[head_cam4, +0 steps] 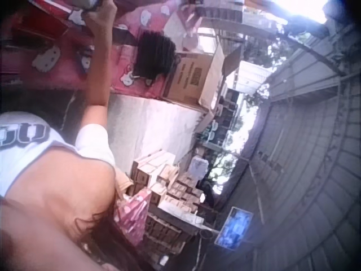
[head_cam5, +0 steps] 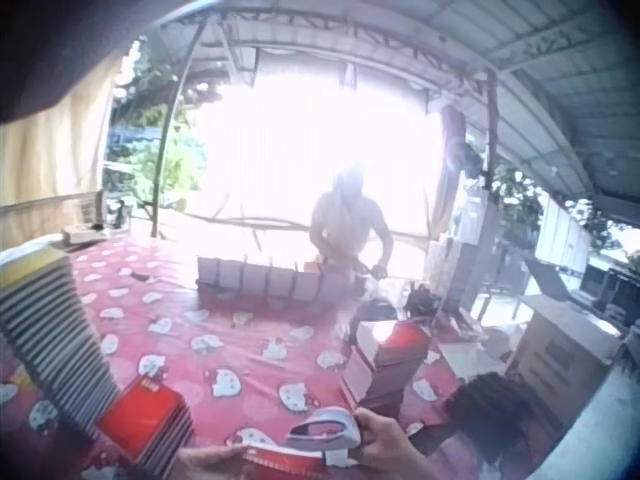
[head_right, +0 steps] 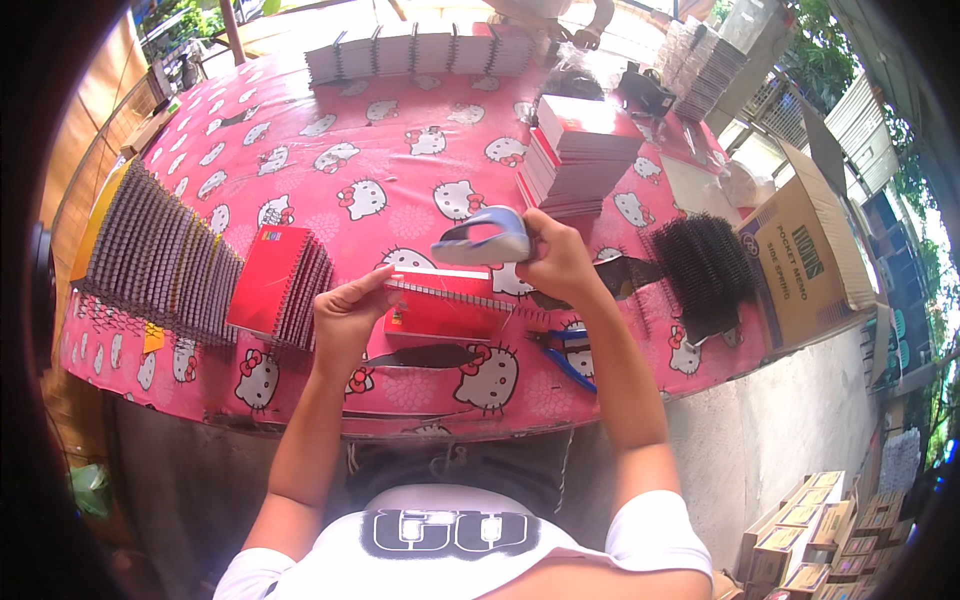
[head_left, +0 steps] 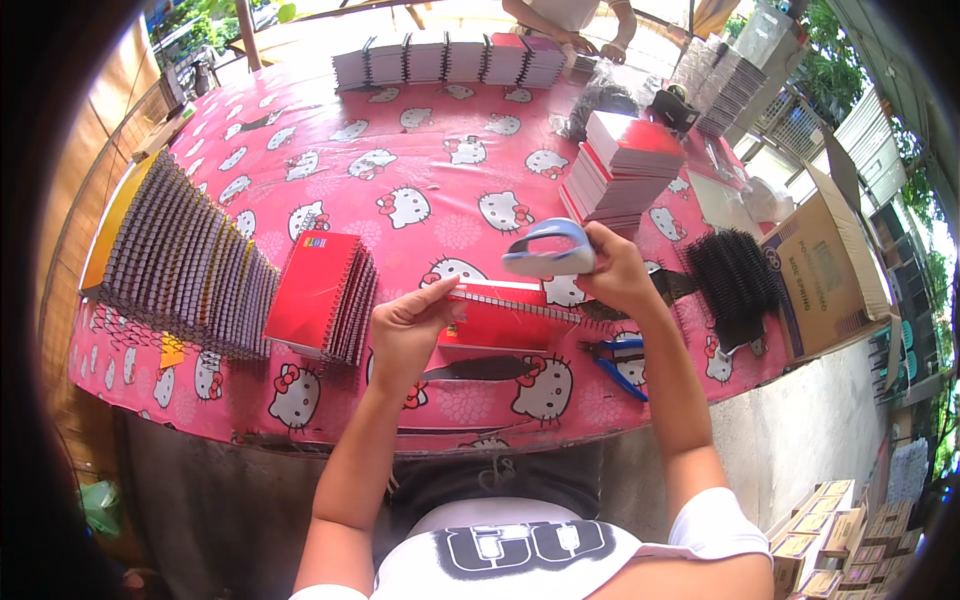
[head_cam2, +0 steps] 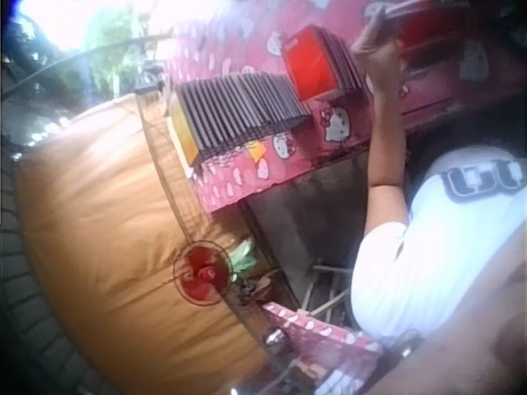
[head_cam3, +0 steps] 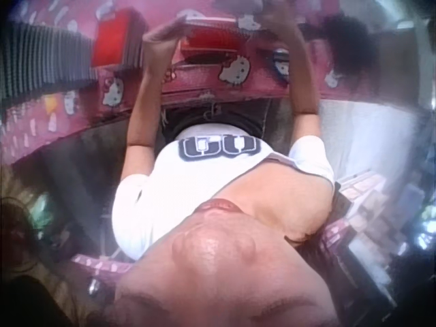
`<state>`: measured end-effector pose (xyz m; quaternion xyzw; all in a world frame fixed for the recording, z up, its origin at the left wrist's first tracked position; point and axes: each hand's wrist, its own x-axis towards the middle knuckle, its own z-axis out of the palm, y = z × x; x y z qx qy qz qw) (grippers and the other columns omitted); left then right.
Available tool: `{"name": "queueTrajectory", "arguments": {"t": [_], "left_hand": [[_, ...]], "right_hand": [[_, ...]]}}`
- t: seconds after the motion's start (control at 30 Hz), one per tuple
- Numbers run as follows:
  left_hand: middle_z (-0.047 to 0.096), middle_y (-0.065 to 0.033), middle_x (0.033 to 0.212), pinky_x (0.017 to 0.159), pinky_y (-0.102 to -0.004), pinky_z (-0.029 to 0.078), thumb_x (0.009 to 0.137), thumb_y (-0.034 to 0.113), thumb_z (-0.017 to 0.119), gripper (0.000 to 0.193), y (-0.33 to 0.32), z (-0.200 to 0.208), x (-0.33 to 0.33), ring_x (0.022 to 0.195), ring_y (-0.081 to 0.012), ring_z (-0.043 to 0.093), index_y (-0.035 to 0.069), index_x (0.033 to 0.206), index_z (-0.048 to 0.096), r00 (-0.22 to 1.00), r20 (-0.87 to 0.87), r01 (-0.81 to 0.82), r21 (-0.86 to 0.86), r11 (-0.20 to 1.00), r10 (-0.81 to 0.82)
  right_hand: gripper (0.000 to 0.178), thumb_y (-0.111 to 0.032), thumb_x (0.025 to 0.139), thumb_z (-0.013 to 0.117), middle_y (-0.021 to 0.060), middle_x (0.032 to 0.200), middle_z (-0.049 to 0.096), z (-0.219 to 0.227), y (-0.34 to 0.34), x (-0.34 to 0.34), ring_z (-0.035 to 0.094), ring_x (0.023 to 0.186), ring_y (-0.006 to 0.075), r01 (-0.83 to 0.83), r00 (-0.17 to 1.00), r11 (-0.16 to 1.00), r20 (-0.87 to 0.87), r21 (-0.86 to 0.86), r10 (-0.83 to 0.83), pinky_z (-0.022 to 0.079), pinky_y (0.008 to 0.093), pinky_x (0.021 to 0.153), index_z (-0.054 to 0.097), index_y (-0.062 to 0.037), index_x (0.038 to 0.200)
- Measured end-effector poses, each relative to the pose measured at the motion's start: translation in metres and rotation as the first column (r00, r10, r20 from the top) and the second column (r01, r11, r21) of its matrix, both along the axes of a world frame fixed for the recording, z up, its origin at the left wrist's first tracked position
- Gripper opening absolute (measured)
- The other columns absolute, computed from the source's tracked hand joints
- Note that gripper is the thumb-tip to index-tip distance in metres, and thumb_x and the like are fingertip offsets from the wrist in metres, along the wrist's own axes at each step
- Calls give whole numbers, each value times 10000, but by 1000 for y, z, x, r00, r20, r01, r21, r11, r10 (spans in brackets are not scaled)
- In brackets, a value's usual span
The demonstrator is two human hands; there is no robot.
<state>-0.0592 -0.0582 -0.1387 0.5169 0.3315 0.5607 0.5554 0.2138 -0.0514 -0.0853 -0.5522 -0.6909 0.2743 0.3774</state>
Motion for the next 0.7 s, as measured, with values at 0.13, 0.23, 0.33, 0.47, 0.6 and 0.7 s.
{"name": "queueTrajectory", "arguments": {"t": [0.13,0.23,0.33,0.47,0.6,0.7], "left_hand": [[708,-100,931,753,-236,552,807,-90,679,296,3,0,1,809,-115,664,-12,1093,681,1000,14,25,-8,1000,-25],[708,-97,920,750,-234,552,805,-94,679,293,3,-2,-1,814,-111,662,-16,1087,683,999,28,37,-25,999,-36],[708,-95,907,753,-236,554,802,-98,679,286,1,1,-2,818,-109,661,-19,1077,686,998,37,49,-43,998,-47],[703,-99,925,771,-242,554,796,-106,681,270,2,1,-4,829,-117,661,-22,1053,689,997,24,72,-51,996,-71],[684,-112,990,812,-266,551,782,-105,696,272,0,11,3,893,-125,654,-7,1034,665,993,59,110,-68,992,-106],[664,-121,1036,863,-280,535,790,-108,687,277,-3,12,10,969,-136,633,10,1032,624,996,-8,84,191,978,-84]], "right_hand": [[328,0,667,699,10,819,603,-4,7,-14,550,762,70,-65,998,998,16,11,65,462,246,639,569,-20,968],[314,35,672,671,17,806,583,5,5,-17,490,781,51,-76,997,997,23,-14,76,453,240,635,567,-6,965],[297,46,673,639,29,781,560,3,5,-18,503,779,52,-67,989,998,134,7,65,455,246,633,562,-16,953],[327,-63,692,645,186,865,638,-5,-1,-2,624,863,385,185,932,981,306,64,-196,488,416,743,560,-65,1008],[428,-48,733,632,227,1123,591,-23,-16,44,571,1040,415,377,726,896,526,233,-442,473,443,864,523,-21,1146],[546,-125,770,671,255,1300,482,-57,-39,66,481,1191,424,216,789,911,487,350,-375,414,443,982,477,23,1259]]}}
